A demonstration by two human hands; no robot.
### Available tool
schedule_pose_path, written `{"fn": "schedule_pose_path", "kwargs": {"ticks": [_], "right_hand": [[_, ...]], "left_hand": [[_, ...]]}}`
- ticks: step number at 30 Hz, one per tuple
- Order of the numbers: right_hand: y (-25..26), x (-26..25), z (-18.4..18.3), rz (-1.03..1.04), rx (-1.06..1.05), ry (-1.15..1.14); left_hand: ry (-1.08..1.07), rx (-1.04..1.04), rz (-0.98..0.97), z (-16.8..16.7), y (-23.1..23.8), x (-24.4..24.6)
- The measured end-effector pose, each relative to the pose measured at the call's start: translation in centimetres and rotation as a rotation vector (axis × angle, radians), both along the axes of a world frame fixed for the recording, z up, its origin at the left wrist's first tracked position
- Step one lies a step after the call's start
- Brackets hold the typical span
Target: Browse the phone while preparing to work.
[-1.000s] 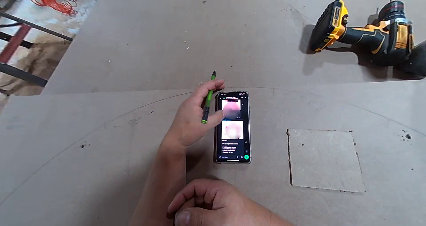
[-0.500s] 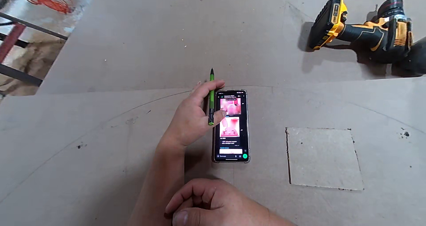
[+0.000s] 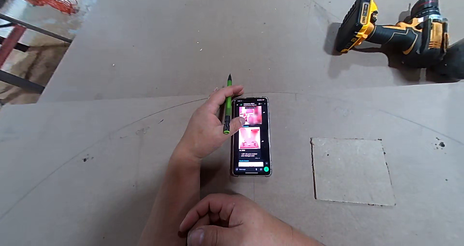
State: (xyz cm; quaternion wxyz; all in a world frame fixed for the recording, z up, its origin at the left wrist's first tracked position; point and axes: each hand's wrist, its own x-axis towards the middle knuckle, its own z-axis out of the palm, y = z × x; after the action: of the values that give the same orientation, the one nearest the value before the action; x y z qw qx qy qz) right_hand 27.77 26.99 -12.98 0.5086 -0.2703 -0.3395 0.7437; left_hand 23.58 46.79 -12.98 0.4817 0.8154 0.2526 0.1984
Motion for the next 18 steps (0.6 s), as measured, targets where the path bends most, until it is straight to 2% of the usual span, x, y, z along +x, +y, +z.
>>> {"fn": "schedule_pose_path", "kwargs": {"ticks": [18], "right_hand": [[-0.06,-0.04,0.12,0.002,-0.017,0.008]], "left_hand": [[-0.001,-0.004,-0.01,-0.03,0.0,0.03]]}}
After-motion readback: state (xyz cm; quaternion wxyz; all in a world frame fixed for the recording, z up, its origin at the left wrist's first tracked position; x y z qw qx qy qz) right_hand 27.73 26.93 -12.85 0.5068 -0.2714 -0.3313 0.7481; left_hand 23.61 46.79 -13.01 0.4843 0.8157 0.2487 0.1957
